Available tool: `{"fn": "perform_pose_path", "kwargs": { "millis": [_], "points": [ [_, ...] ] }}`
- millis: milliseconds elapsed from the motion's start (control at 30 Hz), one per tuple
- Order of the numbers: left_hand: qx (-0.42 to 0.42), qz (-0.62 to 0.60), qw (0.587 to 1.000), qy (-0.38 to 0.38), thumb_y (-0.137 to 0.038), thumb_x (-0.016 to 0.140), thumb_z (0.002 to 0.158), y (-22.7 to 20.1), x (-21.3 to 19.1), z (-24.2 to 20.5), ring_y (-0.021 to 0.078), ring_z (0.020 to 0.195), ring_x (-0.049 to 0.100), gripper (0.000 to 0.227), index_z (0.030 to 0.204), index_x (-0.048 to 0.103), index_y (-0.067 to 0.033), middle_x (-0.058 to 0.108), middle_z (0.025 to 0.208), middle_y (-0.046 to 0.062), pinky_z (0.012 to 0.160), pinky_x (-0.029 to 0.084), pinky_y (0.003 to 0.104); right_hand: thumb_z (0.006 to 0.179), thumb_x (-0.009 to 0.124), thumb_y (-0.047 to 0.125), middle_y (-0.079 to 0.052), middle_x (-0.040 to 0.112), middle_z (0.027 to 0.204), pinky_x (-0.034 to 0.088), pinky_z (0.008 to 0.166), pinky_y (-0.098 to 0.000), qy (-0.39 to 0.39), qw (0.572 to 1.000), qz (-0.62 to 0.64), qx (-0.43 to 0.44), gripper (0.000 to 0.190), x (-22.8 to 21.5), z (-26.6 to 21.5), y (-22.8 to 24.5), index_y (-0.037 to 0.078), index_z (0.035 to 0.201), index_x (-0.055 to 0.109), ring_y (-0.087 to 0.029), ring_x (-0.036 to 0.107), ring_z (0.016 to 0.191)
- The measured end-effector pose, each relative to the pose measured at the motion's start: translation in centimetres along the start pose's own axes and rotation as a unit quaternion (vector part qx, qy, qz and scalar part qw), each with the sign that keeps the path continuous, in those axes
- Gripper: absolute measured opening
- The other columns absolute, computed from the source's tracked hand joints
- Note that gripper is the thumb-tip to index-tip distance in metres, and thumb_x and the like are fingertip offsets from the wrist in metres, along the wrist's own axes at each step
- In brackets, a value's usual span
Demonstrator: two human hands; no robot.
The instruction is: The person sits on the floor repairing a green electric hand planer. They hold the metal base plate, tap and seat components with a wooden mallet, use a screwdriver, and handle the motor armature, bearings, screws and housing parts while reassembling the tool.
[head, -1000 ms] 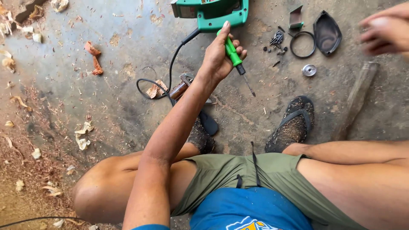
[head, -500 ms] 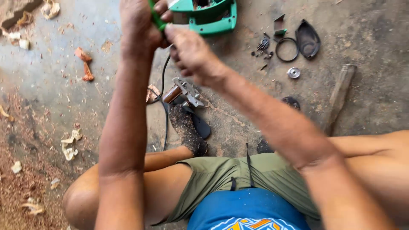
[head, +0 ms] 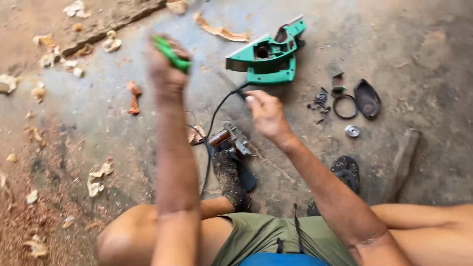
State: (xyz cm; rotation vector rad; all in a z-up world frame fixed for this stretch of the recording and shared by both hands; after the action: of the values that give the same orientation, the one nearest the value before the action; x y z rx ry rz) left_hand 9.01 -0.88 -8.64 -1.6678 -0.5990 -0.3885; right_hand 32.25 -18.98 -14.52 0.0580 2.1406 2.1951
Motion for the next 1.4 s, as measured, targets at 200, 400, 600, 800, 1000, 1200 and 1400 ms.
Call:
{"fn": "perform_pose_path", "kwargs": {
  "millis": [200,400,600,800,1000,1200,1400],
  "points": [
    [-0.096,-0.095,0.985,-0.105,-0.051,0.054,0.1,10.4,-3.0,-2.0,0.0141,0.052,0.044,0.039,0.1,0.047,-0.0134,0.048,0.069,0.001,0.048,0.039,0.032,0.103,0.06,0.019,-0.001,0.07,0.085,0.05,0.066,-0.0258,-0.039,0.996,-0.005,0.086,0.026,-1.9,0.8,-6.7,0.004,0.121,0.071,-0.007,0.059,0.076],
    [-0.06,-0.172,0.977,-0.114,-0.052,0.061,0.098,12.0,-2.3,-3.7,0.0139,0.055,0.043,0.04,0.096,0.047,-0.015,0.047,0.071,0.001,0.05,0.039,0.031,0.101,0.062,0.013,-0.001,0.064,0.095,0.05,0.066,-0.025,-0.026,0.986,0.088,0.138,0.023,-2.6,1.2,-6.9,0.002,0.121,0.064,-0.006,0.056,0.077],
    [-0.067,-0.24,0.963,-0.102,-0.056,0.063,0.095,13.6,-2.7,-5.0,0.0133,0.054,0.044,0.043,0.087,0.047,-0.0169,0.044,0.067,0.0,0.05,0.04,0.029,0.106,0.06,0.015,-0.007,0.069,0.101,0.052,0.068,-0.0281,-0.014,0.928,0.34,0.151,0.02,-1.4,1.0,-7.3,0.004,0.121,0.056,-0.012,0.061,0.079],
    [-0.126,-0.346,0.92,-0.132,-0.051,0.063,0.099,18.8,-6.2,-4.2,0.0114,0.055,0.047,0.044,0.079,0.046,-0.0151,0.045,0.064,-0.001,0.052,0.046,0.027,0.104,0.054,0.023,-0.007,0.066,0.098,0.057,0.077,-0.0325,-0.066,0.85,0.511,0.112,0.024,-2.2,0.4,-0.1,0.009,0.124,0.056,-0.016,0.064,0.083],
    [-0.182,-0.353,0.9,-0.177,-0.052,0.061,0.101,21.1,-5.6,-4.8,0.0106,0.052,0.047,0.049,0.076,0.047,-0.012,0.048,0.062,-0.001,0.051,0.048,0.025,0.112,0.056,0.021,-0.012,0.069,0.115,0.054,0.084,-0.028,-0.099,0.926,0.359,-0.053,0.017,-1.9,-0.4,-0.4,0.008,0.122,0.049,-0.015,0.064,0.094],
    [-0.144,-0.318,0.924,-0.159,-0.063,0.05,0.103,24.3,-5.2,-3.9,0.0161,0.055,0.051,0.059,0.069,0.049,-0.0144,0.05,0.059,0.003,0.058,0.049,0.032,0.114,0.057,0.004,-0.01,0.065,0.117,0.057,0.09,-0.0302,-0.108,0.957,0.231,-0.139,0.015,-1.1,-1.4,-0.4,0.006,0.126,0.049,-0.015,0.064,0.096],
    [-0.076,-0.415,0.896,-0.142,-0.069,0.049,0.102,22.8,-6.1,0.7,0.0195,0.054,0.053,0.058,0.075,0.051,-0.0171,0.053,0.057,0.002,0.055,0.05,0.038,0.124,0.055,0.001,-0.012,0.063,0.118,0.061,0.094,-0.0326,-0.082,0.953,0.239,-0.169,0.014,-0.9,-0.9,-2.2,0.004,0.132,0.043,-0.02,0.066,0.099]
  ]
}}
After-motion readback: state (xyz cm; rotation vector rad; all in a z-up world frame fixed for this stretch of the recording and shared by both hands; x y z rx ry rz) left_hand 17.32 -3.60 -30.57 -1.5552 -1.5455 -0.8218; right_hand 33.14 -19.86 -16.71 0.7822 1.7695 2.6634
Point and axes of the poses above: each hand's wrist, its own z-axis towards the middle knuckle, its own x-axis out of the palm, y = z × x, the point moved 3 cm from there along z, towards the middle knuckle
